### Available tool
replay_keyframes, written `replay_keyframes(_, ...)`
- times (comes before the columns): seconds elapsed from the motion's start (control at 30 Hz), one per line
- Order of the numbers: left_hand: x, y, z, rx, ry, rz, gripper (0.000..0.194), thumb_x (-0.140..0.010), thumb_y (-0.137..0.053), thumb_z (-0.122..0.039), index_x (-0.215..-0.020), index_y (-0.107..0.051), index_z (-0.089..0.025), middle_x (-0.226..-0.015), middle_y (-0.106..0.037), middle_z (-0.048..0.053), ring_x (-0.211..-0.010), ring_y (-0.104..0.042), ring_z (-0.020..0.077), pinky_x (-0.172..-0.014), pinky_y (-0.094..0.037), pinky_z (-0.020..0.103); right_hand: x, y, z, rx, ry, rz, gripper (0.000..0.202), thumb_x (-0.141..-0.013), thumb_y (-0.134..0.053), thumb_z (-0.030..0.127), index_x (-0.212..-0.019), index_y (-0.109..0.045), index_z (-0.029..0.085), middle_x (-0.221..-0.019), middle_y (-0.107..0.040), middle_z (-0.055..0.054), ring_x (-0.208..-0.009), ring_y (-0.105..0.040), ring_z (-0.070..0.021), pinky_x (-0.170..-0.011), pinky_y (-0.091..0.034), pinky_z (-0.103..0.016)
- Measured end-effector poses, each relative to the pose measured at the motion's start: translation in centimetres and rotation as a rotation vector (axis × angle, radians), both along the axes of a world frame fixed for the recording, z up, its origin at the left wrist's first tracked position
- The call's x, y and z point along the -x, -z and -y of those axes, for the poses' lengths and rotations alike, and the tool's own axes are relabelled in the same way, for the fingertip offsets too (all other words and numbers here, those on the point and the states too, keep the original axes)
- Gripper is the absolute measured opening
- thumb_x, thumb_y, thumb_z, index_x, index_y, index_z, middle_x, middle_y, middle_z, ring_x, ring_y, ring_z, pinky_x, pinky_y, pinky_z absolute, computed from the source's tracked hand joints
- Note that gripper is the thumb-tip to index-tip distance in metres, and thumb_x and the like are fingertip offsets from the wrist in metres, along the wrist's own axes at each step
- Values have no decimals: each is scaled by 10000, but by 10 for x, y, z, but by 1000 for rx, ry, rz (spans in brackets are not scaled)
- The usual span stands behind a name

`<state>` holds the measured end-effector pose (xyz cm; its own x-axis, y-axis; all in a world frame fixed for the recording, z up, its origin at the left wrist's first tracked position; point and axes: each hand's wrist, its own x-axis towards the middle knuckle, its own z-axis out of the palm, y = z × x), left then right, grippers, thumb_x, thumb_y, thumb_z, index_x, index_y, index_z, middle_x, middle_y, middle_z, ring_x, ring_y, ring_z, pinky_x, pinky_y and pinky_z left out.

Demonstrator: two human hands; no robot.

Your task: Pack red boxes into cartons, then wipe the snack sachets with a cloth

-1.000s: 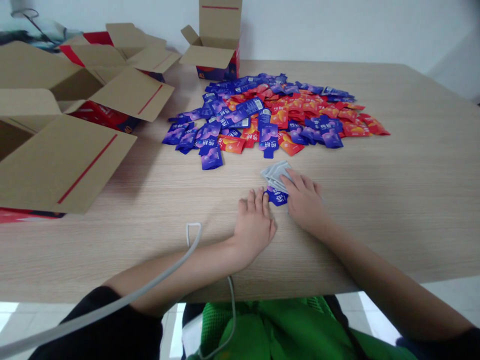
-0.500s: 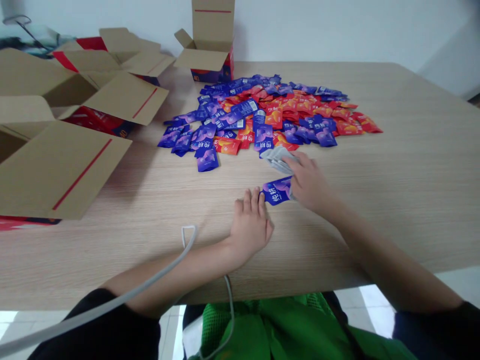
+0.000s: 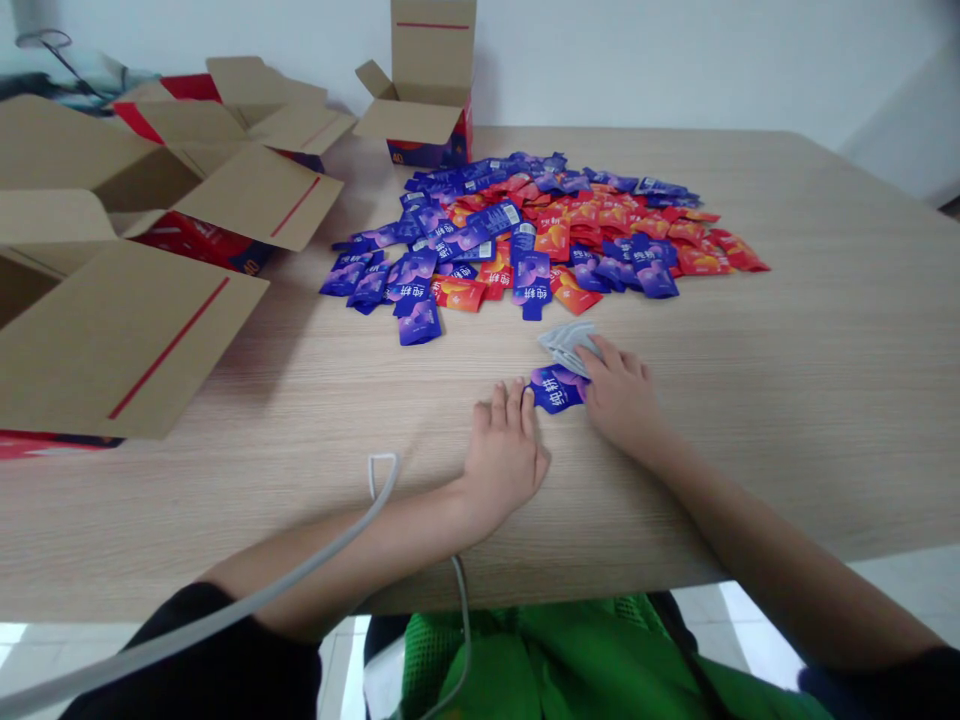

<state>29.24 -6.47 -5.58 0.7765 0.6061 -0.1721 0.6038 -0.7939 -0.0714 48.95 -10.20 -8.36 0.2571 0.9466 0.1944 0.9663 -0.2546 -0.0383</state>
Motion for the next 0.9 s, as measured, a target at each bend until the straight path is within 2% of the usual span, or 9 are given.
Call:
replay_keyframes(0.07, 0, 0, 0, -2, 1, 2, 727, -978, -420, -353, -1578, -271, 31, -1653, -224, 243, -1496, -304, 442, -1101, -392, 575, -15, 5, 9, 6, 54, 0, 554, -920, -441, 190, -1464, -536, 156, -1545, -464, -155, -1161, -527, -376, -912, -471, -532)
replay_keyframes(0.17, 0, 1, 1, -2, -1, 5, 722, -980, -412, -357, -1571, -285, 38, -1650, -227, 247, -1496, -302, 446, -1100, -389, 577, -36, 9, 12, -30, 33, -70, 552, -894, -423, 149, -1427, -565, 127, -1489, -493, -191, -1185, -528, -369, -959, -470, -532)
replay_keyframes(0.27, 1, 2, 1, -6, -5, 4, 716, -981, -406, -356, -1570, -292, 36, -1650, -231, 246, -1494, -309, 441, -1096, -391, 571, -42, 1, 2, -170, -20, -240, 546, -866, -376, 87, -1361, -602, 123, -1384, -560, -188, -1225, -533, -320, -1022, -459, -495)
replay_keyframes(0.37, 2, 2, 0, -18, 8, 20, 716, -982, -403, -363, -1567, -299, 36, -1648, -242, 253, -1488, -319, 441, -1085, -396, 566, -21, -15, -12, -354, -118, -329, 556, -863, -367, 74, -1368, -591, 137, -1394, -547, -176, -1287, -502, -297, -1071, -429, -483)
replay_keyframes(0.43, 2, 2, -1, -29, 18, 38, 707, -985, -397, -363, -1562, -313, 37, -1645, -255, 259, -1486, -318, 447, -1077, -398, 567, 5, -22, -18, -376, -228, -320, 551, -872, -380, 82, -1380, -584, 137, -1463, -502, -169, -1324, -464, -294, -1093, -403, -478)
replay_keyframes(0.6, 2, -1, -2, -4, 27, 54, 626, -983, -393, -348, -1473, -471, 34, -1525, -472, 287, -1399, -442, 442, -1045, -414, 561, 51, -14, -17, -89, -348, -193, 501, -931, -408, 142, -1390, -606, 180, -1513, -505, -119, -1249, -480, -305, -1000, -417, -469)
replay_keyframes(0.7, 3, -1, -1, -10, 25, 61, 667, -974, -404, -351, -1513, -407, 42, -1582, -391, 282, -1449, -375, 440, -1063, -403, 555, 43, -6, -10, -19, -274, -104, 511, -928, -425, 161, -1411, -592, 183, -1515, -500, -125, -1236, -475, -313, -987, -403, -475)
replay_keyframes(0.8, 3, 0, 0, -13, 13, 49, 705, -972, -406, -348, -1558, -323, 36, -1639, -279, 263, -1478, -336, 431, -1085, -388, 551, 16, -1, 0, -35, -104, -34, 519, -910, -437, 177, -1406, -589, 173, -1501, -494, -150, -1196, -487, -339, -946, -414, -489)
replay_keyframes(0.9, 2, 0, 1, -9, 10, 33, 699, -980, -392, -343, -1565, -311, 30, -1644, -261, 257, -1480, -338, 427, -1087, -388, 552, -15, 4, 8, -34, 63, -3, 523, -902, -423, 188, -1397, -586, 155, -1448, -515, -187, -1117, -517, -356, -892, -438, -493)
